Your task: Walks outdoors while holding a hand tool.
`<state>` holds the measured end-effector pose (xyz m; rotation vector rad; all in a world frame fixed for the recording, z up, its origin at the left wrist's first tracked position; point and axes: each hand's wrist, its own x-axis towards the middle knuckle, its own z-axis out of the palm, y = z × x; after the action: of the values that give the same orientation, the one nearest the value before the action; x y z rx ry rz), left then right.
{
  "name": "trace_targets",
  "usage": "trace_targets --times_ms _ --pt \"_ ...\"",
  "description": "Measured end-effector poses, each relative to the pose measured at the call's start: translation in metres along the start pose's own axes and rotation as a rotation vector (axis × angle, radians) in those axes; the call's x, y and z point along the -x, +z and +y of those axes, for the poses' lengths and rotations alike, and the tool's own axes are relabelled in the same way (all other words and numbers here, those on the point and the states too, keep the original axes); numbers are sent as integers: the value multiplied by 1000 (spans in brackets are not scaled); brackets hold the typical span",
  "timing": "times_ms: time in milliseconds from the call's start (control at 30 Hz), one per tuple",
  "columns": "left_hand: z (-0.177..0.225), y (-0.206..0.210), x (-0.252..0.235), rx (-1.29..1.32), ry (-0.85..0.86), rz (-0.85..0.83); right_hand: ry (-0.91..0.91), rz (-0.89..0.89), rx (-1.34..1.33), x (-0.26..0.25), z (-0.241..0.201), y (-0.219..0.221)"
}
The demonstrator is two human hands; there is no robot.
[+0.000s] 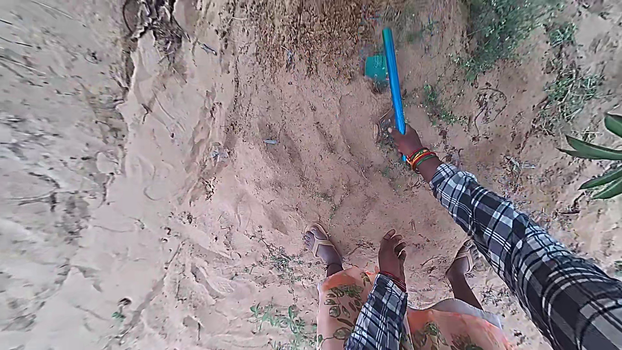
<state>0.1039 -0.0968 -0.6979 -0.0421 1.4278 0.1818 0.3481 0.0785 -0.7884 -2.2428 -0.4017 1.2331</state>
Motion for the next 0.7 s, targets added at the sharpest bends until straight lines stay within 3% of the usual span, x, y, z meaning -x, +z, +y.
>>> trace_targets --times_ms 100,200,367,433,500,600,700 --pt "7 5 0 5 12 5 73 73 -64 48 34 -16" --pt "13 6 2 10 24 6 13 120 -135 58 36 -49" --pt "4 0 -1 -26 25 7 -293 205 -343 -15 -70 -98" --pt "-2 -3 -2 -51 12 9 -381 198 -450 -49 -112 -103" --pt "-9 -4 -3 -72 0 27 -406 159 -485 -79 -125 -95" --pt "-16 -5 -7 -70 -13 41 -271 137 -326 -89 -79 -70" --pt "-17 0 -8 -59 -19 37 -92 148 -206 -51 -5 -53"
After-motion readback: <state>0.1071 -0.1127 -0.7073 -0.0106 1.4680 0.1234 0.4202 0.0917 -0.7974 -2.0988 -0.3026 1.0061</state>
